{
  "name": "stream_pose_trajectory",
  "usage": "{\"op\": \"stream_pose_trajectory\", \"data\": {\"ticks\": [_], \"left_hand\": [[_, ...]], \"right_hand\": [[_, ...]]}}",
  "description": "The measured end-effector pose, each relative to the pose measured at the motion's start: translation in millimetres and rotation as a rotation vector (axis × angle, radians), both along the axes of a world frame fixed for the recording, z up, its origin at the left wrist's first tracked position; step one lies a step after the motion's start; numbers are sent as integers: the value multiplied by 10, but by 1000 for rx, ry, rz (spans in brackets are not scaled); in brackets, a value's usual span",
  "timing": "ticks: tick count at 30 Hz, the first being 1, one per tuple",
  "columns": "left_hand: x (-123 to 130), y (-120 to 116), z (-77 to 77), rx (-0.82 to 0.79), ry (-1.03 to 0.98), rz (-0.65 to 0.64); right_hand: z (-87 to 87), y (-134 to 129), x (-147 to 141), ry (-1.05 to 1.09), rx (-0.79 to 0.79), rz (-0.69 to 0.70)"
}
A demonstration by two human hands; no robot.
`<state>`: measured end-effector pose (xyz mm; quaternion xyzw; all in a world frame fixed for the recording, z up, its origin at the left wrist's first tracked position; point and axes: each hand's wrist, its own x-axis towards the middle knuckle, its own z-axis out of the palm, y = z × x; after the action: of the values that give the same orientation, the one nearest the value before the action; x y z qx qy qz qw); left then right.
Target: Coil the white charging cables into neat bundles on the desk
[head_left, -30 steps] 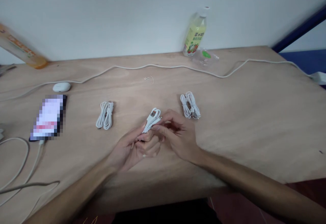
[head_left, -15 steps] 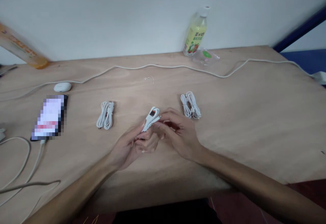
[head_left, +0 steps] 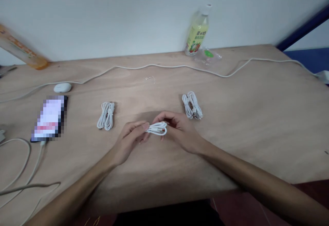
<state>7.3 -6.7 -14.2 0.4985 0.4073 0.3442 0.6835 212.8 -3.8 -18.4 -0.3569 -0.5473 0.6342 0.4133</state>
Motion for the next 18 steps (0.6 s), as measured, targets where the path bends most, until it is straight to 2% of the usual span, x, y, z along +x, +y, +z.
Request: {"op": "stream_pose_trajectory", "data": {"ticks": [3, 6, 10, 18], "left_hand": [[-51, 27, 10, 96, 66, 38], [-63, 54, 56, 152, 54, 99], [-35, 92, 97, 185, 44, 161], [14, 78, 23, 152, -17, 263]], "right_hand": [[24, 27, 6, 17, -81, 38], [37, 35, 14, -11, -54, 20], [53, 30, 41, -72, 81, -51], [53, 6, 77, -285, 355, -171]]}}
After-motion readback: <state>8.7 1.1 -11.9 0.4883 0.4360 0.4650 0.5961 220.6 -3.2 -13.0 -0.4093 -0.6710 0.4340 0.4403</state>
